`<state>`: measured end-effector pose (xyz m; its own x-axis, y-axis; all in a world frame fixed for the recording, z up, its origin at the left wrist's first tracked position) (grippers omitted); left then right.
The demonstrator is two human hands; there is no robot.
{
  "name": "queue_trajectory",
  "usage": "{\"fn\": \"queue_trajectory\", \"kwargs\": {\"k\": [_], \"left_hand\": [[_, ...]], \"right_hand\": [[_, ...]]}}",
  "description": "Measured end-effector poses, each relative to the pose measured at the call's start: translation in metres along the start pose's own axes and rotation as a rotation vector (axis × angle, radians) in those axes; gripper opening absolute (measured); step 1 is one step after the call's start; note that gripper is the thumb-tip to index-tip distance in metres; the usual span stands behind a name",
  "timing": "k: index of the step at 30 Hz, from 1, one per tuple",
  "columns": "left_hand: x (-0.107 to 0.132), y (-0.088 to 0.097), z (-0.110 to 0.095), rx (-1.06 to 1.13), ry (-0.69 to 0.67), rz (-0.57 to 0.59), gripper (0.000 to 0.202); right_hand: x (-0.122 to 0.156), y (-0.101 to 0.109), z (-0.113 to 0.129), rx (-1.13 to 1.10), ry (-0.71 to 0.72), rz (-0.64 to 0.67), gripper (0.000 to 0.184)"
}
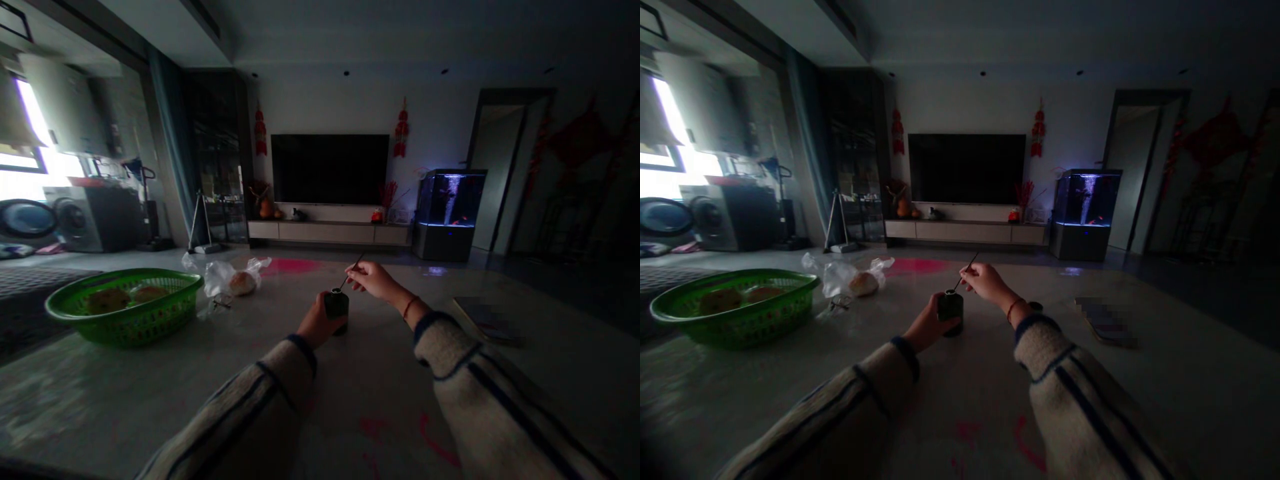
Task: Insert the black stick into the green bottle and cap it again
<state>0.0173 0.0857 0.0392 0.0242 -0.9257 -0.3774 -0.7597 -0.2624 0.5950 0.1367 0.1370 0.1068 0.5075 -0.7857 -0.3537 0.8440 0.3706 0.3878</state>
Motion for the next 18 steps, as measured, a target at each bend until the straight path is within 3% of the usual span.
{"fn": "queue_trajectory", "kwargs": {"k": [3,7,12,18], "left_hand": [[-0.002,-0.002,0.002,0.028,-0.005,0.017,0.062],[-0.008,-0.011,0.013,0.13,-0.011,0.152,0.072],[-0.012,-0.016,0.022,0.268,-0.021,0.358,0.073],[-0.015,-0.009,0.029,0.4,-0.053,0.39,0.048]], "right_hand": [[0.003,-0.01,-0.005,0.066,-0.051,0.088,0.01],[0.009,-0.024,-0.014,0.168,-0.12,0.253,0.013],[0.017,-0.04,-0.027,0.238,-0.157,0.423,0.038],[0.015,-0.055,-0.032,0.246,-0.064,0.369,0.065]]}}
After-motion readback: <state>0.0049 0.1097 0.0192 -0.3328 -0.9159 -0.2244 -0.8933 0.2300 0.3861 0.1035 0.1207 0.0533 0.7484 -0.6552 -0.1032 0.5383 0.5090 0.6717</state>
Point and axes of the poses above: each hand's wrist, its own x-axis away from the middle knuckle, its own y-axis out of the back of the hand, z = x × y, the point moved 10 cm from there along -x, towards the middle knuckle, and after that the axes turned 5 degrees about z, right-handed, at the moved point
